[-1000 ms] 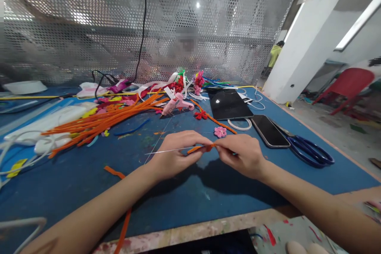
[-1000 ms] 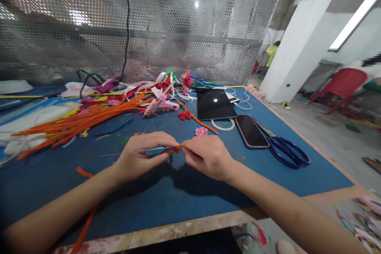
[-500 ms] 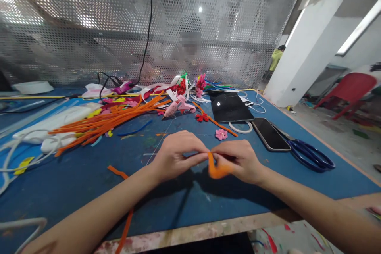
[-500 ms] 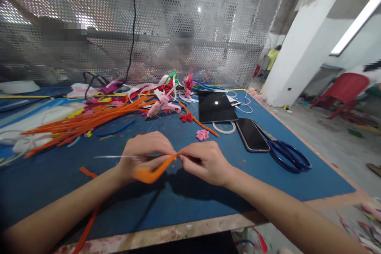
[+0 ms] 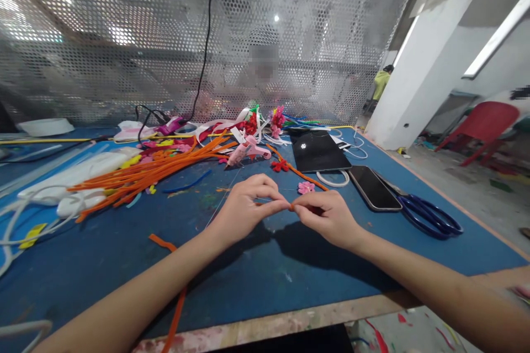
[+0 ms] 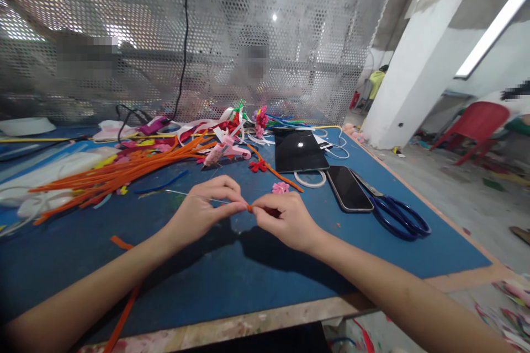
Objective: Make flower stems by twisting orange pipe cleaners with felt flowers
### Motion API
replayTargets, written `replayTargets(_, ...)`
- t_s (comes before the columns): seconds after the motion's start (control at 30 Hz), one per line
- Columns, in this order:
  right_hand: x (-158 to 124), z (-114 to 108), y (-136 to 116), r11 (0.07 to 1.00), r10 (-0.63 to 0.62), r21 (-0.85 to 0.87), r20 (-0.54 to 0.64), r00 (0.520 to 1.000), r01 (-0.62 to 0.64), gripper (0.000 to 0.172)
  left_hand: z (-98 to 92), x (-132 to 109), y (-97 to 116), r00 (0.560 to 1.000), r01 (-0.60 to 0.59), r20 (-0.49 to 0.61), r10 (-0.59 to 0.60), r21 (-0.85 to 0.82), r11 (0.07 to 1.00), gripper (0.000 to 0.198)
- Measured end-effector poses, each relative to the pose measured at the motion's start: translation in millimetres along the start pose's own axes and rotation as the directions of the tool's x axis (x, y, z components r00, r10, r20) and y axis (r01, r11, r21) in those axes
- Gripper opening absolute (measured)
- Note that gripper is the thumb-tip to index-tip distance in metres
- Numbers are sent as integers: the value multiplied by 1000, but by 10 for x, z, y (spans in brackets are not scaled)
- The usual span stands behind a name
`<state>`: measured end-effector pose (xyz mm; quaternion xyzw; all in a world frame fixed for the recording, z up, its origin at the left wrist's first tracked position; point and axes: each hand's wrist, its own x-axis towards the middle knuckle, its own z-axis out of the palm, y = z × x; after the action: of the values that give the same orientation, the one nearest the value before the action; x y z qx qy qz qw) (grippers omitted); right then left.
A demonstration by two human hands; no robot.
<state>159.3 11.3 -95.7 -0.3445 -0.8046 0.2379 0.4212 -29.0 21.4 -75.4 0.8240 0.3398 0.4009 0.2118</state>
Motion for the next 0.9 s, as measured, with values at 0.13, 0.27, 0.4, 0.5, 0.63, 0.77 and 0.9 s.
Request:
replayTargets(0.13, 13, 1, 17, 1000, 21, 7, 14, 1000, -21, 20, 5, -3, 17, 993, 96, 76, -94, -18, 995, 14)
replayTargets(0.27, 21, -14, 44, 996, 77, 35, 3, 997, -77, 21, -14, -3, 35, 985, 126, 119, -123, -14, 992, 14)
replayTargets(0.4, 36, -45, 93, 989, 134, 61, 13, 991, -135, 22, -24, 0, 23, 980, 120, 164, -111, -49, 992, 18)
replayTargets(0.5, 46, -48, 119, 982, 154, 108, 41, 987, -157, 21, -28, -7, -11, 984, 75, 166, -66, -51, 996, 18)
replayTargets(0.63, 49, -16, 114, 961, 188, 184, 100, 977, -204, 21, -43, -25, -80, 987, -45, 150, 58, -94, 995, 15)
replayTargets(0.77, 36, 10, 93, 960, 168, 198, 162, 972, -199, 21, -45, -38, -100, 983, -130, 109, 145, -129, 983, 10)
replayTargets(0.9, 13, 9, 63, 981, 110, 140, 151, 982, -131, 18, -14, -52, -50, 997, -68, -44, 66, -34, 997, 15)
